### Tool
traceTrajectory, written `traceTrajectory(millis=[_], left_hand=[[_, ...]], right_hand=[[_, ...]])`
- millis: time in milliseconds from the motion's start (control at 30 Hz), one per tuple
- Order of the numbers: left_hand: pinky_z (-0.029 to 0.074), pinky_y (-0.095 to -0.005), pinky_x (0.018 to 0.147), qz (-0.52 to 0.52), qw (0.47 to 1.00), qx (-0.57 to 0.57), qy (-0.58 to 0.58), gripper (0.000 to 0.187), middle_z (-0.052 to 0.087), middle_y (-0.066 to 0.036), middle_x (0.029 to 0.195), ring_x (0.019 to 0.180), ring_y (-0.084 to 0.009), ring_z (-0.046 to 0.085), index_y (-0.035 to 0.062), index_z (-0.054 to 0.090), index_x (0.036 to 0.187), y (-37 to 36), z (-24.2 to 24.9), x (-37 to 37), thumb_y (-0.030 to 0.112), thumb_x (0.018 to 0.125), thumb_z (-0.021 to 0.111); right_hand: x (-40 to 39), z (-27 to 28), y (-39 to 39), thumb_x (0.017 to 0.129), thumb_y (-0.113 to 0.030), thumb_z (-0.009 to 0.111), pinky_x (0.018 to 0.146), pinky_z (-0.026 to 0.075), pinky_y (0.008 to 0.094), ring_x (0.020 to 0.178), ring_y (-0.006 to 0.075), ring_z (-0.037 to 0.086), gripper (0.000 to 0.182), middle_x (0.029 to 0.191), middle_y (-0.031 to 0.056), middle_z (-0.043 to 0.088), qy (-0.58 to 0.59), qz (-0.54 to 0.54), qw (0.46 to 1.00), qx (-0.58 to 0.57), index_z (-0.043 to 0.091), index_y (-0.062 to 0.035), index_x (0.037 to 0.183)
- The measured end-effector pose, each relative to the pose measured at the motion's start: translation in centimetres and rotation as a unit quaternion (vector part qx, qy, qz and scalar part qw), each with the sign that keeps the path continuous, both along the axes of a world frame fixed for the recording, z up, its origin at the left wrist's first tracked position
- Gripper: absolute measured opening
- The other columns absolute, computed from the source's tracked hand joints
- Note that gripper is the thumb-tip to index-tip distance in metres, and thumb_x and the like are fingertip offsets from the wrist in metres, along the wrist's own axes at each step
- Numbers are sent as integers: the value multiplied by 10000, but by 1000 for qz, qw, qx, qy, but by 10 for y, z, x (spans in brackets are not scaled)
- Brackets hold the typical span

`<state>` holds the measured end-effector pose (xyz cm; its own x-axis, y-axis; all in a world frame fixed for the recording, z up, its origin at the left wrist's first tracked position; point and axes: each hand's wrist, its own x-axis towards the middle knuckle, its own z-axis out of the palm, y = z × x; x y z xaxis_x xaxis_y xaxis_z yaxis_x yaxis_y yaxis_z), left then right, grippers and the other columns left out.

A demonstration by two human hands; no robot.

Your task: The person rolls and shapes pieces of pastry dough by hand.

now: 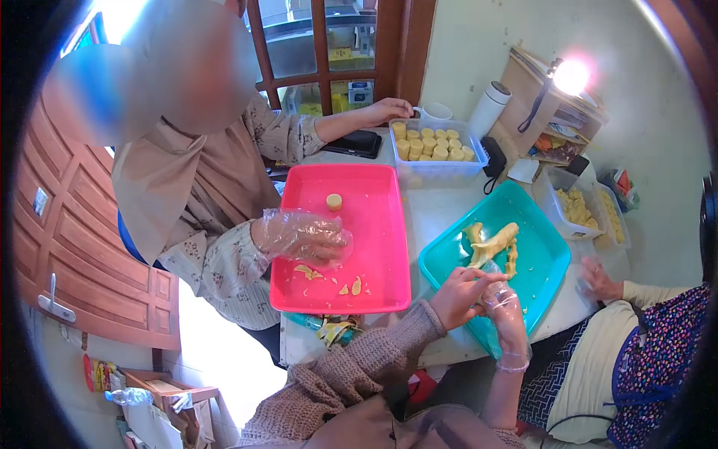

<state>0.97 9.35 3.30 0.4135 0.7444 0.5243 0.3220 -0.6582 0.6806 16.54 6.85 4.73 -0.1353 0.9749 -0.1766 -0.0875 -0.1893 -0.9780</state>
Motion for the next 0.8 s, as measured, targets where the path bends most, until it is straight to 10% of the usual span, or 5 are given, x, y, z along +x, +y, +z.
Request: traceTrajectory(millis=[800], left_hand=[[373,-394,951,-17,1000,6,5,707,598,-26,1134,1076,-210,550,202,451,1319,-2,-6,5,144,682,752]], right_hand=[[14,-11,-3,844,-32,597,798,492,267,974,123,573,416,1091,58,580,44,15,999,-8,467,0,1238]])
